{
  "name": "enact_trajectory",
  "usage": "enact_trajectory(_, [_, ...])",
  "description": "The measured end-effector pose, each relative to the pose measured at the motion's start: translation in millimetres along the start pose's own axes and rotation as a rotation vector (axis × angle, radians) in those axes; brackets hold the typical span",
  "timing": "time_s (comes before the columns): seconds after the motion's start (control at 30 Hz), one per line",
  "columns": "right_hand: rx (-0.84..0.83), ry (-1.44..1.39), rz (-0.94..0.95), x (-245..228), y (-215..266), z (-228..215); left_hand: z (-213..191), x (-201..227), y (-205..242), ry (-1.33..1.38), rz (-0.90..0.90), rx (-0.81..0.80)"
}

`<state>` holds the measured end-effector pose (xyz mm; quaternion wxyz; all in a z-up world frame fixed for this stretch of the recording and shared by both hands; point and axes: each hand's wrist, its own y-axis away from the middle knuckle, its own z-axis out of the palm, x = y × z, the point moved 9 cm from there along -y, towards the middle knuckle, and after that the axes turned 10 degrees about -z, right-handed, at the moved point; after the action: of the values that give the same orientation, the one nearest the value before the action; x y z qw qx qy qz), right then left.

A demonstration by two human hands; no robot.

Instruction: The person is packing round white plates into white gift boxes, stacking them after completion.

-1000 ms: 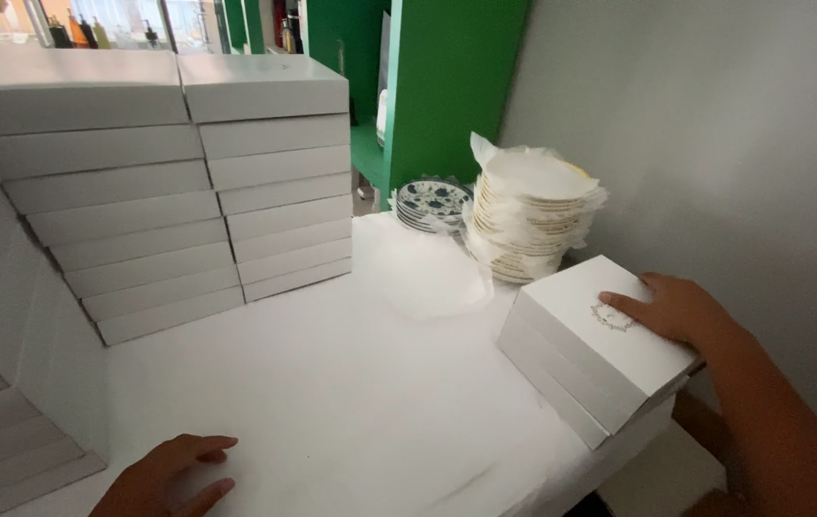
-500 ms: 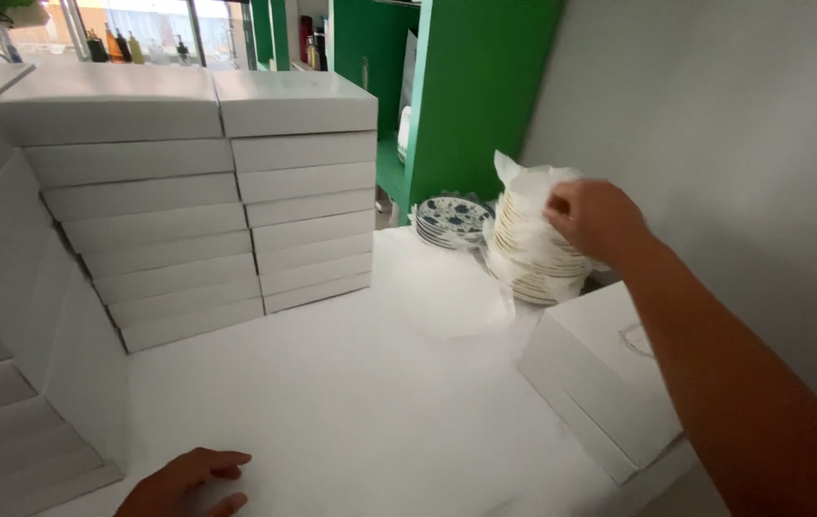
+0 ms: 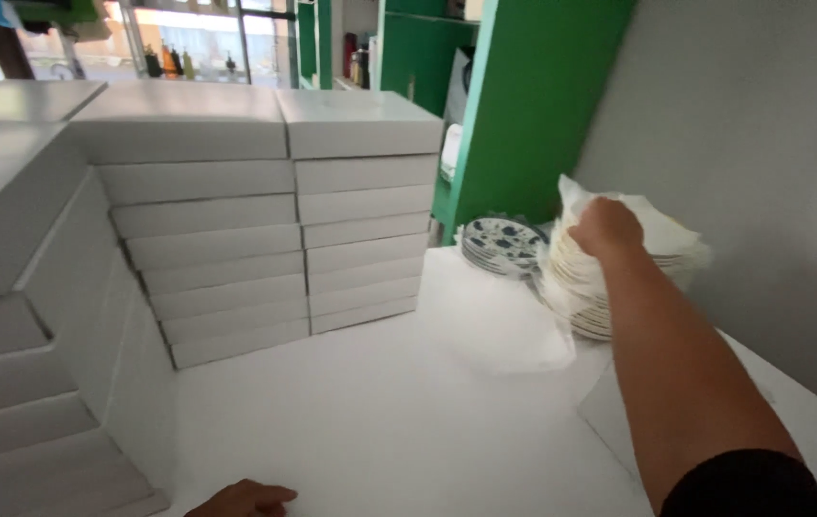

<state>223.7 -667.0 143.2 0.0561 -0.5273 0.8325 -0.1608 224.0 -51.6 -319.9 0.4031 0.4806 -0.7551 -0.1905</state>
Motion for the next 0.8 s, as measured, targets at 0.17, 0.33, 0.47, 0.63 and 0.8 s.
enact_trajectory(0.17, [-0.068, 0.086, 0.031, -10.2, 0.5, -11.2, -17.2, 43.0, 65.6, 0.491, -0.223, -0.013])
enact_trajectory(0.33, [-0.029, 0.121, -0.007, -9.3, 3.5, -28.1, -23.6, 54.3, 95.4, 0.262, 0.39, 0.342])
enact_trajectory(0.47, [-0.001, 0.168, -0.07, 1.6, 1.6, -40.9, -25.4, 46.7, 85.8, 0.202, 0.193, 0.417])
enact_trajectory(0.63, [-0.04, 0.1, -0.159, 5.6, 29.6, -58.5, -41.6, 90.6, 188.5, 0.5, -0.071, 0.445])
enact_trajectory(0.8, [-0.016, 0.005, -0.271, 6.7, 39.2, -49.4, -40.7, 85.1, 177.4, 0.479, -0.023, 0.495])
